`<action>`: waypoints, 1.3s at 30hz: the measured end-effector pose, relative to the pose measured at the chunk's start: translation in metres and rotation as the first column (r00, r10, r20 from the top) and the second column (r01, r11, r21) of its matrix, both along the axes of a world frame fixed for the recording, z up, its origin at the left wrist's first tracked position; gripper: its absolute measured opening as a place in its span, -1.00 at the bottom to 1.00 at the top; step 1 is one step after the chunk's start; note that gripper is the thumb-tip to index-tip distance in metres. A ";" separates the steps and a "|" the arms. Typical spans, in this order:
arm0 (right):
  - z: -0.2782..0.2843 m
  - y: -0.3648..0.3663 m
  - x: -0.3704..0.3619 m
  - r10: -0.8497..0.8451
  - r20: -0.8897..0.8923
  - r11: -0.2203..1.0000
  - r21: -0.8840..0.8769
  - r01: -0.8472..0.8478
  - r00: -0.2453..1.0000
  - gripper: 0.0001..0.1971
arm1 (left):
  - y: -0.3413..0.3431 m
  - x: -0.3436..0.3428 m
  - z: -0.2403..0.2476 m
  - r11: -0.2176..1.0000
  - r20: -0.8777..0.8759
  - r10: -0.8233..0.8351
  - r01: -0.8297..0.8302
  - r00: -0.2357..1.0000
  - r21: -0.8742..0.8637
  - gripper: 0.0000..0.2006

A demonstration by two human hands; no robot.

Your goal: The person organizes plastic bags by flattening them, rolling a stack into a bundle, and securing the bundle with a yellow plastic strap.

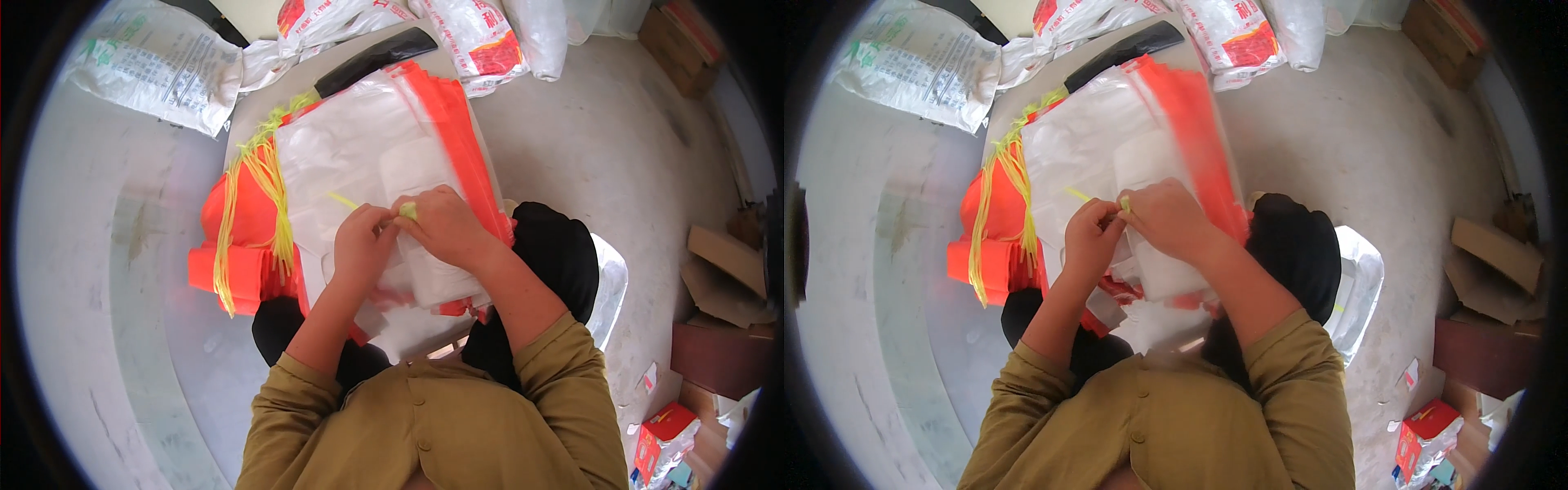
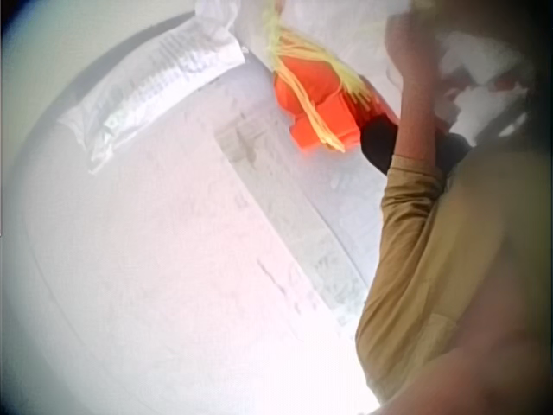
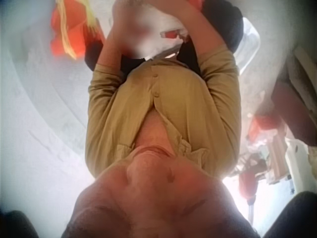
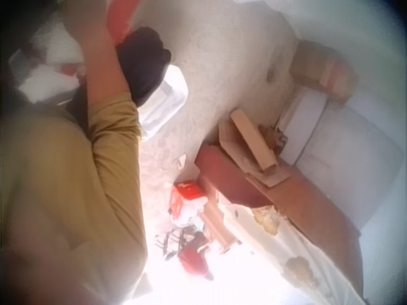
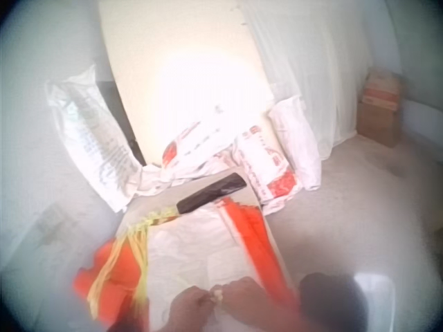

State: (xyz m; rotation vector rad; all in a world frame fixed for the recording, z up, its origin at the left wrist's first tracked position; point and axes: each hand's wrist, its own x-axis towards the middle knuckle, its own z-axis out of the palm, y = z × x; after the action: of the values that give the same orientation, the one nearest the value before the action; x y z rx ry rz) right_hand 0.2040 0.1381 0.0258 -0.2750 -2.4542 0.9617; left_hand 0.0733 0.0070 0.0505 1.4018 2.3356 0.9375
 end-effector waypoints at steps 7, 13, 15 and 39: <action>0.000 0.000 0.002 -0.115 -0.186 0.993 -0.035 0.110 0.976 -0.90 | 0.004 0.001 -0.013 0.988 0.337 0.130 -0.150 0.932 0.033 -0.89; -0.001 0.001 0.005 -0.113 -0.273 0.984 0.101 0.145 0.955 -0.84 | 0.001 0.007 -0.008 0.990 0.058 -0.087 0.079 0.995 0.118 -0.91; -0.001 0.003 0.007 -0.124 -0.215 0.985 0.089 0.146 0.969 -0.80 | 0.000 0.009 -0.005 0.988 0.153 -0.064 0.041 0.986 0.148 -0.92; -0.007 0.019 0.024 -0.102 -0.161 0.977 0.167 0.129 0.982 -0.91 | -0.005 -0.006 -0.014 0.995 -0.278 -0.066 0.043 0.958 -0.087 -0.88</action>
State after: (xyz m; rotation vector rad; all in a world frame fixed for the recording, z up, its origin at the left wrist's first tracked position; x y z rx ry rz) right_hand 0.2282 0.1574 0.0186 -0.2708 -2.3374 0.6838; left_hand 0.0673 0.0021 0.0361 1.6503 2.4859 0.6575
